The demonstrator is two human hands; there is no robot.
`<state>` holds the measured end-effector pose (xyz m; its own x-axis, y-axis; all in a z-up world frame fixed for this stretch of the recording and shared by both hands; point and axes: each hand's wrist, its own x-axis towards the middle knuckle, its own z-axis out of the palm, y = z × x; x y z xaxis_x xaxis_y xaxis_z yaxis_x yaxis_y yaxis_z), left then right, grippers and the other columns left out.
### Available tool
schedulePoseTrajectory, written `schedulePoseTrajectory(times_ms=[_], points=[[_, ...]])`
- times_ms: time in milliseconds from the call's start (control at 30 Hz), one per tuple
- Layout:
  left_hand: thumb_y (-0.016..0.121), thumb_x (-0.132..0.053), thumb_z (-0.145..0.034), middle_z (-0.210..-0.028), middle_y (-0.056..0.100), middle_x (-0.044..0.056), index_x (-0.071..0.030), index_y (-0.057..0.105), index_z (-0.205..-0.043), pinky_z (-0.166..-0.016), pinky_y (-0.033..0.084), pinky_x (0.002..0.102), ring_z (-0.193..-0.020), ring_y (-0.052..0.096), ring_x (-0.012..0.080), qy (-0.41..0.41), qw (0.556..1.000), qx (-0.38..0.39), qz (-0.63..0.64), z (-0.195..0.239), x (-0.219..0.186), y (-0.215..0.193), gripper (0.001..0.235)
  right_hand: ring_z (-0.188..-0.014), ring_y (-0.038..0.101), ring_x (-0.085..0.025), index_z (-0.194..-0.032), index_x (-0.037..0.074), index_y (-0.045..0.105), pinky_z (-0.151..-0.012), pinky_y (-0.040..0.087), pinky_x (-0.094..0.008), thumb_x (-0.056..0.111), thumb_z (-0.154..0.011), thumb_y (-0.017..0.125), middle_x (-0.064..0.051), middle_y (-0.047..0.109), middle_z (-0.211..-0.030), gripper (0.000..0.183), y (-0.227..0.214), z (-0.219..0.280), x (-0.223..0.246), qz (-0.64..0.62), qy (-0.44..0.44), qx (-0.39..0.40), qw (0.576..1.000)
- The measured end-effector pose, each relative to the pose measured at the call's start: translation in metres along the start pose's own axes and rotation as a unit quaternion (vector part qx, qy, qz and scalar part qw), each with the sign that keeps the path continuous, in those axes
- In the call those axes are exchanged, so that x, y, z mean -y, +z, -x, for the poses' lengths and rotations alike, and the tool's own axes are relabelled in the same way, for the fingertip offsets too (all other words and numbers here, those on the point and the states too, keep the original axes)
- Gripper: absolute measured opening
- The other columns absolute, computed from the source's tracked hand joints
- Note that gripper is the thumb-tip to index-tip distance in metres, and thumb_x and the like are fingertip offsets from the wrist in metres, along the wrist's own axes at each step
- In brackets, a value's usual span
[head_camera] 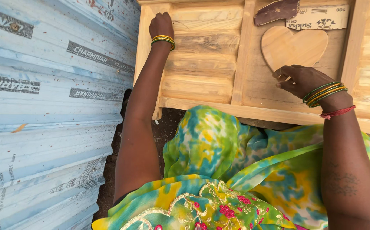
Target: The person sits on the ground and sands a wooden drawer front using a sanding block. They repeatedly rub the surface of the drawer, focusing on the flat panels and edges.
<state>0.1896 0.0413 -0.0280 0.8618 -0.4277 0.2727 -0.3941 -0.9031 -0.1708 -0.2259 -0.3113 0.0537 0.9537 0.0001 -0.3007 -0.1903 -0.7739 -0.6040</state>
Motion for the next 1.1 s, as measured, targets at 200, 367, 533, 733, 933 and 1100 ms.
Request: schedulePoseTrajectory(times_ms=[200, 367, 533, 733, 933, 1100], points=[[0.081, -0.012, -0.079, -0.1, 0.074, 0.021, -0.006, 0.074, -0.097, -0.077, 0.061, 0.042, -0.093, 0.074, 0.0367, -0.034, 0.993, 0.112, -0.014, -0.025, -0.004, -0.014, 0.02, -0.103, 0.073, -0.03, -0.121, 0.011, 0.067, -0.087, 0.057, -0.043, 0.033, -0.095, 0.065, -0.01, 0.075, -0.113, 0.034, -0.001, -0.001, -0.007, -0.006, -0.036, -0.019, 0.999], [0.084, -0.018, -0.087, -0.099, 0.076, 0.021, -0.005, 0.077, -0.094, -0.079, 0.063, 0.04, -0.094, 0.077, 0.034, -0.002, 0.992, 0.121, -0.045, -0.023, -0.013, -0.031, 0.016, -0.101, 0.073, -0.031, -0.123, 0.013, 0.067, -0.087, 0.057, -0.044, 0.033, -0.095, 0.064, -0.012, 0.075, -0.112, 0.034, 0.006, -0.001, -0.008, 0.013, -0.04, -0.014, 0.999], [0.088, -0.025, -0.079, -0.096, 0.075, 0.02, -0.004, 0.075, -0.092, -0.075, 0.061, 0.042, -0.091, 0.074, 0.0355, 0.066, 0.979, 0.168, -0.089, -0.03, -0.014, -0.056, 0.028, -0.099, 0.072, -0.032, -0.123, 0.015, 0.066, -0.087, 0.057, -0.044, 0.036, -0.096, 0.063, -0.011, 0.073, -0.112, 0.035, -0.004, 0.0, -0.006, 0.029, -0.018, 0.003, 0.999], [0.086, -0.018, -0.076, -0.095, 0.074, 0.01, -0.013, 0.079, -0.088, -0.073, 0.06, 0.041, -0.092, 0.071, 0.0311, 0.216, 0.973, 0.055, -0.065, -0.008, -0.007, -0.06, 0.015, -0.104, 0.072, -0.03, -0.123, 0.015, 0.066, -0.089, 0.056, -0.044, 0.035, -0.096, 0.062, -0.01, 0.073, -0.115, 0.034, -0.001, -0.003, -0.002, 0.013, -0.015, -0.001, 1.0], [0.082, -0.035, -0.083, -0.089, 0.071, 0.002, -0.02, 0.077, -0.087, -0.079, 0.057, 0.043, -0.091, 0.068, 0.0257, 0.269, 0.944, 0.049, 0.187, 0.012, -0.123, -0.052, 0.017, -0.104, 0.072, -0.032, -0.123, 0.016, 0.067, -0.091, 0.055, -0.044, 0.033, -0.097, 0.061, -0.011, 0.073, -0.116, 0.032, 0.007, -0.012, 0.0, 0.036, -0.009, 0.014, 0.999], [0.08, -0.025, -0.081, -0.095, 0.068, 0.002, -0.017, 0.069, -0.086, -0.071, 0.057, 0.039, -0.099, 0.068, 0.0294, 0.284, 0.937, -0.075, 0.191, 0.01, -0.165, -0.019, 0.014, -0.105, 0.072, -0.031, -0.124, 0.017, 0.066, -0.089, 0.056, -0.045, 0.035, -0.095, 0.063, -0.009, 0.074, -0.116, 0.034, -0.001, -0.014, -0.002, 0.04, 0.032, 0.018, 0.999]])
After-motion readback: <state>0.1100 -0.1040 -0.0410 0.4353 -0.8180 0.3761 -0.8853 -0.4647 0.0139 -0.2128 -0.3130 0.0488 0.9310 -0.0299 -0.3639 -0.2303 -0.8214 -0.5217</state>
